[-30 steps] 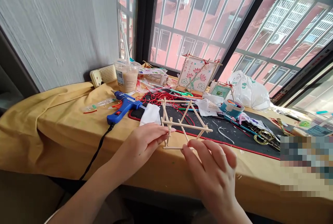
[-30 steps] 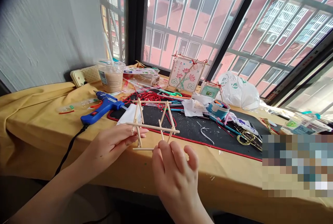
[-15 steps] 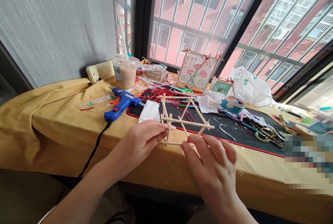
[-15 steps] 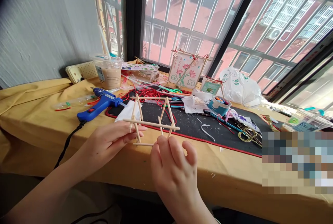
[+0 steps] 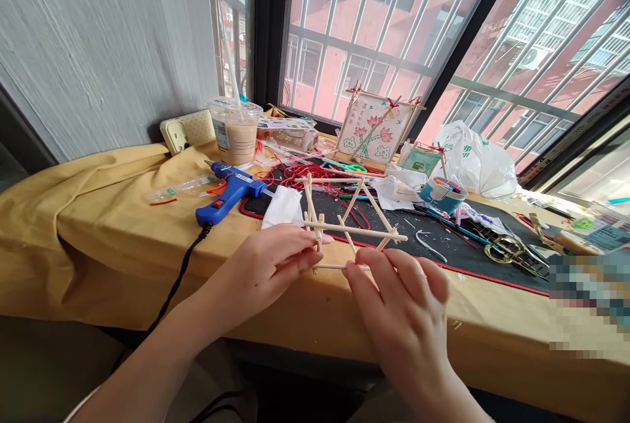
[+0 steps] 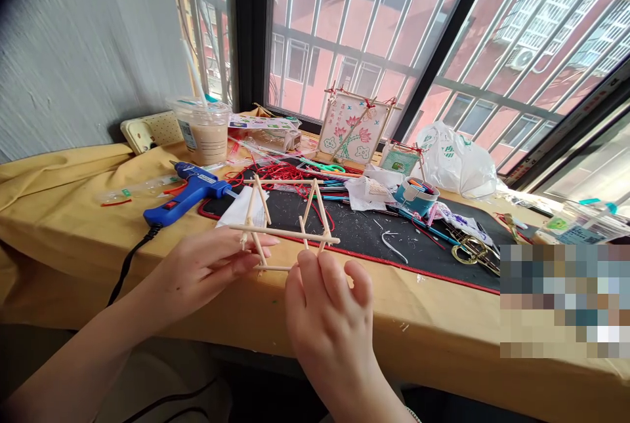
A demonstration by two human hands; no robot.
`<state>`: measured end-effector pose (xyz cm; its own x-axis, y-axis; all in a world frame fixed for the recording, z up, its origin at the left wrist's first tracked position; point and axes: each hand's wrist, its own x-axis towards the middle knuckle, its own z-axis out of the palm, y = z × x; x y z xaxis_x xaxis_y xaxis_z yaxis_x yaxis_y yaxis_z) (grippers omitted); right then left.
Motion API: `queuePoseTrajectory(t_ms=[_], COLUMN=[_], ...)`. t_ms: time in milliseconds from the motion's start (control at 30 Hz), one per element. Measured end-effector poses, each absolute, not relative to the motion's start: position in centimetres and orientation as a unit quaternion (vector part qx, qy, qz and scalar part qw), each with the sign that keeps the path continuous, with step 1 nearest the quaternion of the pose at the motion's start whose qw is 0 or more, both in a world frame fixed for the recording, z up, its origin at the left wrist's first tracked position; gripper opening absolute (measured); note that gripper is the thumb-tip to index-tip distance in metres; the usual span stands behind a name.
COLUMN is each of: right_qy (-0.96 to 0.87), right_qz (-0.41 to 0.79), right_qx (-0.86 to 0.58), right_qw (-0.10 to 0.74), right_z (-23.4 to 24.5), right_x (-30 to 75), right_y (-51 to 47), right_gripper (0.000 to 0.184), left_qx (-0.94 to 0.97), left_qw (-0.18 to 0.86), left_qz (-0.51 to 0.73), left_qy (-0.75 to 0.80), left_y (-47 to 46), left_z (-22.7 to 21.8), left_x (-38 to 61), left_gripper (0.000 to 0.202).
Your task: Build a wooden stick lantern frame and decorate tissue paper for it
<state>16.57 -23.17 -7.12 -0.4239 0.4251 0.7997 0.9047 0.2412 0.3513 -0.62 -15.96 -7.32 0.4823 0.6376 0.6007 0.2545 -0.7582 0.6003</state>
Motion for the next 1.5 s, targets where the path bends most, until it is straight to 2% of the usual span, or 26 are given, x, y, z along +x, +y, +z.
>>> queuePoseTrajectory(t_ms=[100,233,400,533,700,1100,1500], right_qy=[-0.730,-0.727,-0.690,-0.691,-0.684,-0.685,-0.688], right_qz=[-0.422,-0.411,-0.334,-0.219,-0.170,-0.119,-0.071], right_qx=[-0.455,-0.463,-0.509,-0.555,-0.572,-0.555,-0.553], right_qw=[0.288,0.296,0.392,0.407,0.419,0.456,0.465], right_z=[-7.3,-7.5,-7.7,-8.3,-8.8,-8.5,-8.3], right_x=[16.6,17.1,19.1,20.7,21.1,21.0,20.8], right_y=[-23.1,-23.7,-24.7,-24.2,-23.5,-23.6,-23.6], right_gripper=[0.026,0.011,0.008,0.011,0.009,0.008,0.009], left_qx=[0.836,0.836,0.839,0.844,0.843,0.847,0.877], left_qw=[0.213,0.198,0.183,0.161,0.146,0.133,0.137], left_qz=[0.432,0.433,0.443,0.450,0.458,0.458,0.401], left_qy=[0.263,0.272,0.257,0.243,0.240,0.237,0.227], left_y=[-15.9,-15.8,-15.7,-15.7,-15.6,-15.4,-15.2], left_z=[-7.2,-7.4,-7.6,-7.5,-7.7,-7.9,-7.5], left_x=[-0.4,-0.4,-0.5,-0.5,-0.6,-0.7,-1.0], left_gripper=[0.016,0.019,0.016,0.015,0.011,0.013,0.016])
